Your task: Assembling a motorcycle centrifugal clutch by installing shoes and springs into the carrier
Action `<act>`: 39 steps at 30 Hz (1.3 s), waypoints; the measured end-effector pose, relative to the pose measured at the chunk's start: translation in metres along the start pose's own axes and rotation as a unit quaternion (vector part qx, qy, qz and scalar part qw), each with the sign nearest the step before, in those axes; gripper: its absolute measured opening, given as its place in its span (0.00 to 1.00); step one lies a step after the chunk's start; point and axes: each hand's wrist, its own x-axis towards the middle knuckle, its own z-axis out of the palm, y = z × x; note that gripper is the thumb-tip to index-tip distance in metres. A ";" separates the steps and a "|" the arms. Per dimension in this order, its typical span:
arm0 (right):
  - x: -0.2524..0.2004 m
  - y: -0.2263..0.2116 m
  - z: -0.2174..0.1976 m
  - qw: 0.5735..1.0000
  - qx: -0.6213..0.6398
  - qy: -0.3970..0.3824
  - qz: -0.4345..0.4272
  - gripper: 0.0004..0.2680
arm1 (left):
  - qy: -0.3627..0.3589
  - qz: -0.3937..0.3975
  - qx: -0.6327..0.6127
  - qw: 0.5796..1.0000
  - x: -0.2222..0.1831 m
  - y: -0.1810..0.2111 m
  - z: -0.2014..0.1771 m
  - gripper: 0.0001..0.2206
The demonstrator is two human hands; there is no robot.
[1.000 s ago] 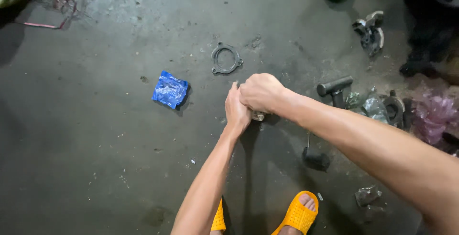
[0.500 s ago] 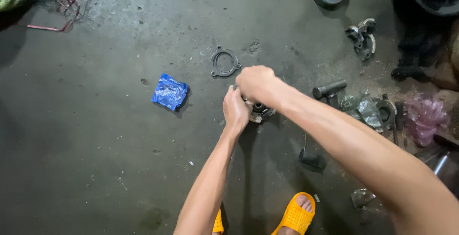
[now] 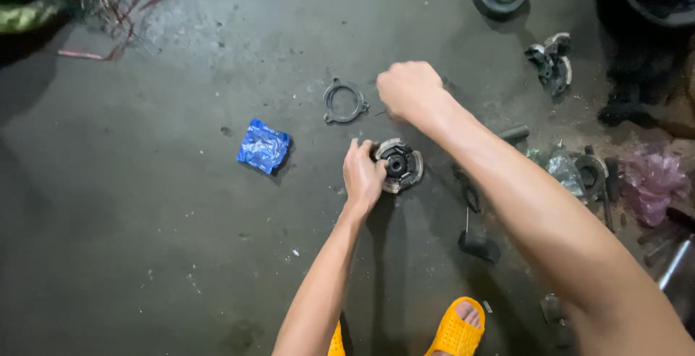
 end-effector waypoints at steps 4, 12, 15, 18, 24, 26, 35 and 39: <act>-0.067 0.016 0.019 0.990 0.122 0.033 0.054 0.07 | -0.010 0.020 -0.047 0.999 -0.006 0.000 -0.008 0.17; -0.129 0.005 0.081 0.937 0.331 -0.012 0.108 0.06 | -0.104 0.056 -0.007 0.993 -0.019 0.008 -0.029 0.32; -0.118 -0.004 0.112 0.946 0.303 -0.005 0.113 0.07 | -0.111 0.053 -0.002 0.992 -0.019 0.009 -0.025 0.33; -0.112 -0.010 0.113 0.957 0.272 -0.008 0.095 0.08 | -0.087 0.055 -0.006 0.995 -0.022 0.006 -0.021 0.33; -0.104 -0.024 0.118 0.950 0.291 -0.032 0.103 0.10 | -0.074 0.052 -0.002 0.996 -0.025 0.000 -0.015 0.32; -0.105 -0.027 0.123 0.926 0.338 -0.073 0.151 0.10 | -0.065 0.041 -0.011 0.997 -0.027 -0.003 -0.012 0.27; -0.134 -0.039 0.116 0.847 0.477 -0.058 0.229 0.11 | -0.048 0.032 -0.024 0.998 -0.024 0.002 -0.009 0.27; -0.136 -0.047 0.121 0.826 0.508 -0.050 0.238 0.11 | -0.055 0.055 0.007 0.997 -0.022 0.011 -0.015 0.29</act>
